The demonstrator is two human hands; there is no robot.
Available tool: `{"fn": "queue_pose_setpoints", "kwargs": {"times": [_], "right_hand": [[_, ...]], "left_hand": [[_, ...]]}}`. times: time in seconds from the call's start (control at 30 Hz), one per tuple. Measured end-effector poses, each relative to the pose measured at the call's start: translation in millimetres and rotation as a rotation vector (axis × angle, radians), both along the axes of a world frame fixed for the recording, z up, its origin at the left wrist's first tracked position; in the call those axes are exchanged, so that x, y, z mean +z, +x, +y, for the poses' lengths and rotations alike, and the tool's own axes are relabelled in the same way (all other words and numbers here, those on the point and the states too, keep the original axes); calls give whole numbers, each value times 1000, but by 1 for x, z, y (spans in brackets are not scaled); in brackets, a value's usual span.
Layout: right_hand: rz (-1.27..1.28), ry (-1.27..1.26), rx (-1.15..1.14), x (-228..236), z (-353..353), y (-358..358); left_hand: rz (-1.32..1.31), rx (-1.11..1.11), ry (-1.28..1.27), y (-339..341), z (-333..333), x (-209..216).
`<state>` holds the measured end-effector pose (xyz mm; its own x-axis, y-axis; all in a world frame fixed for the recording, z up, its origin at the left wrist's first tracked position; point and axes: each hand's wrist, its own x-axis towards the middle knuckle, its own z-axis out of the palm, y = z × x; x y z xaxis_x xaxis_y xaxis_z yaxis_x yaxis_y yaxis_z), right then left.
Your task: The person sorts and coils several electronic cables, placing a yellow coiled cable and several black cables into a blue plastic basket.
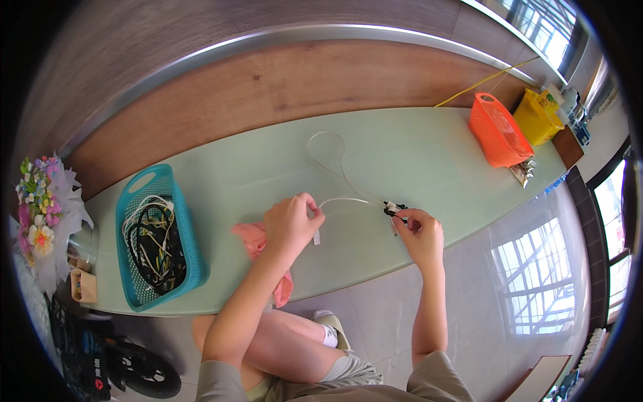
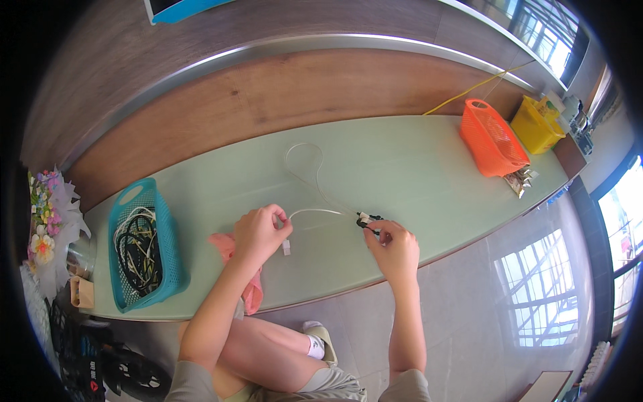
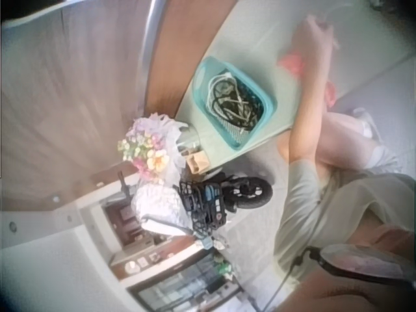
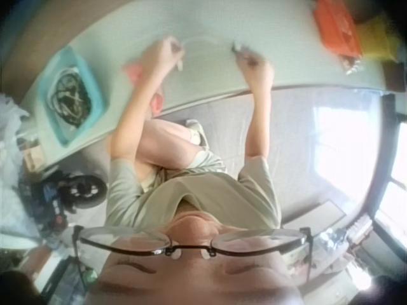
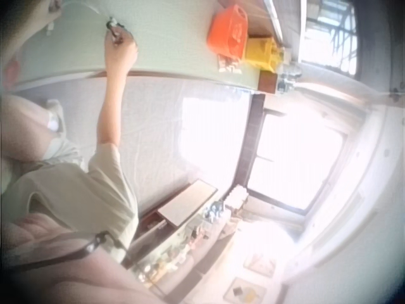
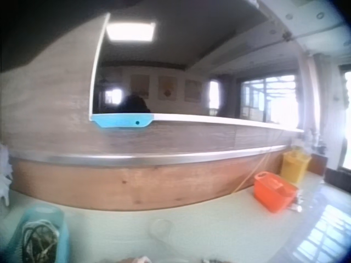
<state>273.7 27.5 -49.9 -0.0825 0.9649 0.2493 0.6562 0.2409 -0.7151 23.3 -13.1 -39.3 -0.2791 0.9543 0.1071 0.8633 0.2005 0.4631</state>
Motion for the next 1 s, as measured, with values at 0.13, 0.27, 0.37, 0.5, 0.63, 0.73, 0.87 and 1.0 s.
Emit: {"fn": "queue_pose_setpoints", "kwargs": {"times": [0.13,0.27,0.37,0.5,0.63,0.73,0.87,1.0], "right_hand": [[198,-30,2,7,-6,-5],[363,-11,28,6,-9,-6],[402,-22,71,13,-17,-11],[512,-44,180,21,-29,-22],[568,-81,264,26,-38,-29],[574,-107,323,32,-49,-41],[561,-138,402,34,-61,-54],[685,-204,516,41,-76,-70]], "left_hand": [[-121,-17,194,0,-14,14],[-208,-26,328,3,-29,37],[-264,-37,461,1,-40,50],[-265,-33,545,-5,-55,68],[-314,-12,504,-10,-71,83],[-333,0,535,-18,-82,87],[-354,0,601,-28,-95,90],[-471,-2,632,-38,-111,94]]}}
